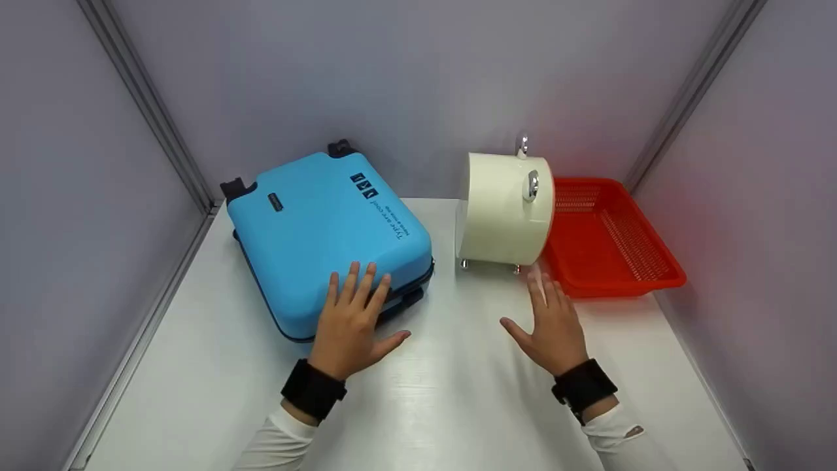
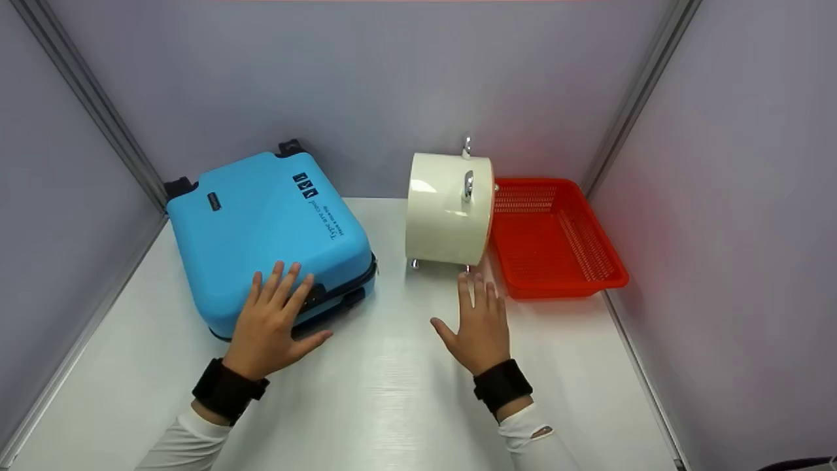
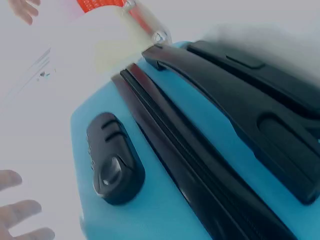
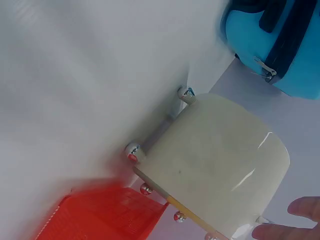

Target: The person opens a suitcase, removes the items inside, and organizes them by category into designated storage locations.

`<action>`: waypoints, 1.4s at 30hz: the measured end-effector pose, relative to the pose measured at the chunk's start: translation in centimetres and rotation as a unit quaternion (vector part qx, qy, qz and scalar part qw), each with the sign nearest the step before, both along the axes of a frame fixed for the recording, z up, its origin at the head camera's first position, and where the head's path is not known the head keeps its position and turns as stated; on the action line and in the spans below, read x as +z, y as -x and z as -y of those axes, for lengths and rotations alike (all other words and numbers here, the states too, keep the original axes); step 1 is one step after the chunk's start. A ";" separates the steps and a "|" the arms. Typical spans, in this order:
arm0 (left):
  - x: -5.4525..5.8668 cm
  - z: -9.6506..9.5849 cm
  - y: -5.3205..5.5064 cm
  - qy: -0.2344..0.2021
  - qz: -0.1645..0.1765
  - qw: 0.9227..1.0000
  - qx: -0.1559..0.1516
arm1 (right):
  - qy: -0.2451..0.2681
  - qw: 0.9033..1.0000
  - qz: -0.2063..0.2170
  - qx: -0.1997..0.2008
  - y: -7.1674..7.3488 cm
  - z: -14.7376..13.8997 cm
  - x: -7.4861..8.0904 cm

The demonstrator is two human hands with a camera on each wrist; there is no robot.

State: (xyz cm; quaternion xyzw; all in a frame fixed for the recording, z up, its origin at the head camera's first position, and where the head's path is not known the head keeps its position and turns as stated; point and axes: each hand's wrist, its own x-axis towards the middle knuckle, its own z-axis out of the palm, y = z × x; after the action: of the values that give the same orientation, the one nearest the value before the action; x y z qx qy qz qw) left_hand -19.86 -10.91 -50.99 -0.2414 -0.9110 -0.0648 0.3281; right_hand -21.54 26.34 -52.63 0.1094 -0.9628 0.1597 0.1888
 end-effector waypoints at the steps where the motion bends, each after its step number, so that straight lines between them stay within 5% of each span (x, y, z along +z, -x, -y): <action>1: -0.1 -0.2 -0.1 0.004 -0.009 1.000 -0.013 | 0.008 1.000 -0.005 0.005 0.0 0.2 -0.1; 6: -1.1 -1.3 -0.4 0.026 -0.036 0.996 -0.080 | 0.045 0.999 -0.004 0.019 -0.1 1.1 -0.3; 10: -2.7 -2.4 -0.5 0.030 -0.018 0.993 -0.110 | 0.057 0.998 -0.006 0.020 -0.2 1.7 -0.6; 16: -5.5 -3.7 -0.5 0.028 0.049 0.998 -0.034 | 0.060 0.998 -0.013 0.034 -0.4 2.5 -1.4; 23: -7.0 -4.7 0.5 0.038 0.060 0.996 0.056 | 0.061 0.997 -0.016 0.045 -0.4 3.1 -1.9; 29: -7.3 -5.0 1.7 0.035 0.084 0.992 0.091 | 0.063 0.997 -0.005 0.047 -0.3 3.4 -1.8; 35: -7.3 -5.3 2.7 0.019 0.134 0.986 0.094 | 0.062 0.997 0.010 0.046 -0.5 3.8 -1.9; 38: -7.3 -5.5 3.3 0.051 0.120 0.987 0.093 | 0.064 0.997 0.019 0.045 -0.6 4.0 -2.0; 42: -7.6 -5.5 3.8 0.095 0.054 0.989 0.100 | 0.063 0.997 0.026 0.044 -0.8 4.2 -2.2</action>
State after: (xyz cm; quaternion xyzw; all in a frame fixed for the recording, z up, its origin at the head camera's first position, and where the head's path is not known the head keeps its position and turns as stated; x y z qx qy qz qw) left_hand -23.71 -5.44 -58.60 -0.1750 -0.9491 0.0423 0.2584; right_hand -20.72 22.15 -54.82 0.1356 -0.9496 0.2308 0.1631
